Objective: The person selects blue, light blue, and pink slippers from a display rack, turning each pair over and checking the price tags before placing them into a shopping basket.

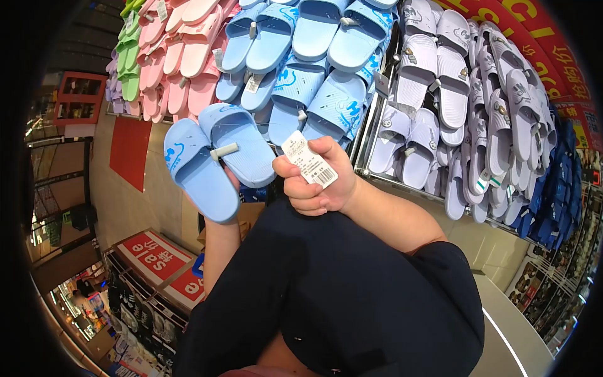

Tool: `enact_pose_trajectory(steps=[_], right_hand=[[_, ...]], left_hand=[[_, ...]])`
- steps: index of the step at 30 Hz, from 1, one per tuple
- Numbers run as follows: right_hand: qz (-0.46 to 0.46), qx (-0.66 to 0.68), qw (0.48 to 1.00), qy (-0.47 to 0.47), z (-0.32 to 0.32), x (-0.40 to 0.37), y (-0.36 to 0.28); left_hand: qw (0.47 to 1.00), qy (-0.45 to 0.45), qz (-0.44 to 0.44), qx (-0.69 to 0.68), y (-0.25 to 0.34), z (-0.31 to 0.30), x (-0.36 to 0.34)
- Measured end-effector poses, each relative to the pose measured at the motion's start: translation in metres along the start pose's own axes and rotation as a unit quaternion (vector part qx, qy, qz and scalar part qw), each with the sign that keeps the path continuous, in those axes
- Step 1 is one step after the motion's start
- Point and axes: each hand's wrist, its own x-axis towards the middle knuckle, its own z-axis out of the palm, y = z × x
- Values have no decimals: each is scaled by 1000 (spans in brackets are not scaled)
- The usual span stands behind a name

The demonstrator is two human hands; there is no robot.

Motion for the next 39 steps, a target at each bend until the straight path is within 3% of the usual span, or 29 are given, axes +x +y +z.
enact_pose_trajectory(steps=[3, 7, 10, 11, 13, 15, 17, 18, 20, 23, 24, 25, 26, 27, 28, 29, 31, 33, 35, 39], right_hand=[[-14, -69, 996, 51, 3, -1, -4], [23, -333, 931, 147, -2, -15, -20], [-3, -496, 818, 291, -10, -15, -22], [-18, -598, 736, 316, -19, -14, -25], [-79, -636, 708, 298, -25, 4, -24], [-107, -472, 811, 328, -22, 26, -19], [-158, -369, 842, 360, -21, 54, -14], [-172, -342, 857, 346, -21, 60, -17], [-184, -384, 823, 377, -22, 68, -18], [-195, -452, 752, 438, -29, 81, -13], [-199, -476, 724, 457, -33, 86, -11], [-205, -499, 695, 475, -36, 92, -8], [-220, -518, 686, 461, -38, 100, -1], [-198, -572, 648, 462, -41, 104, 4], [-177, -623, 608, 459, -44, 106, 7], [-157, -672, 565, 452, -48, 108, 11], [-129, -705, 553, 425, -52, 113, 21], [-89, -748, 529, 391, -50, 120, 34], [-71, -739, 569, 354, -60, 120, 49], [-29, -785, 556, 272, -87, 114, 64]], left_hand=[[1000, 12, -7, 8, 4, -2, 0], [998, 43, 1, 42, 13, -4, 2], [990, 88, 14, 112, 23, -6, 4], [987, 99, 11, 130, 25, -6, 2], [989, 91, -20, 116, 26, 2, -3], [993, 74, -77, 58, 29, 11, -8], [988, 79, -134, 7, 35, 10, -13], [975, 124, -153, 102, 40, 4, -16], [916, 217, -185, 281, 57, -17, -24], [914, 223, -113, 319, 86, -46, -40], [938, 196, -142, 249, 95, -48, -51], [925, 243, -149, 253, 93, -54, -63], [886, 262, -119, 363, 85, -54, -77], [833, 281, -90, 468, 74, -51, -91], [816, 254, -97, 510, 66, -55, -104], [832, 222, -127, 493, 63, -58, -114], [827, 185, -163, 505, 53, -58, -120], [900, 222, -171, 334, 48, -71, -118], [931, 243, -169, 213, 55, -80, -118], [930, 309, -178, 83, 87, -76, -116]])
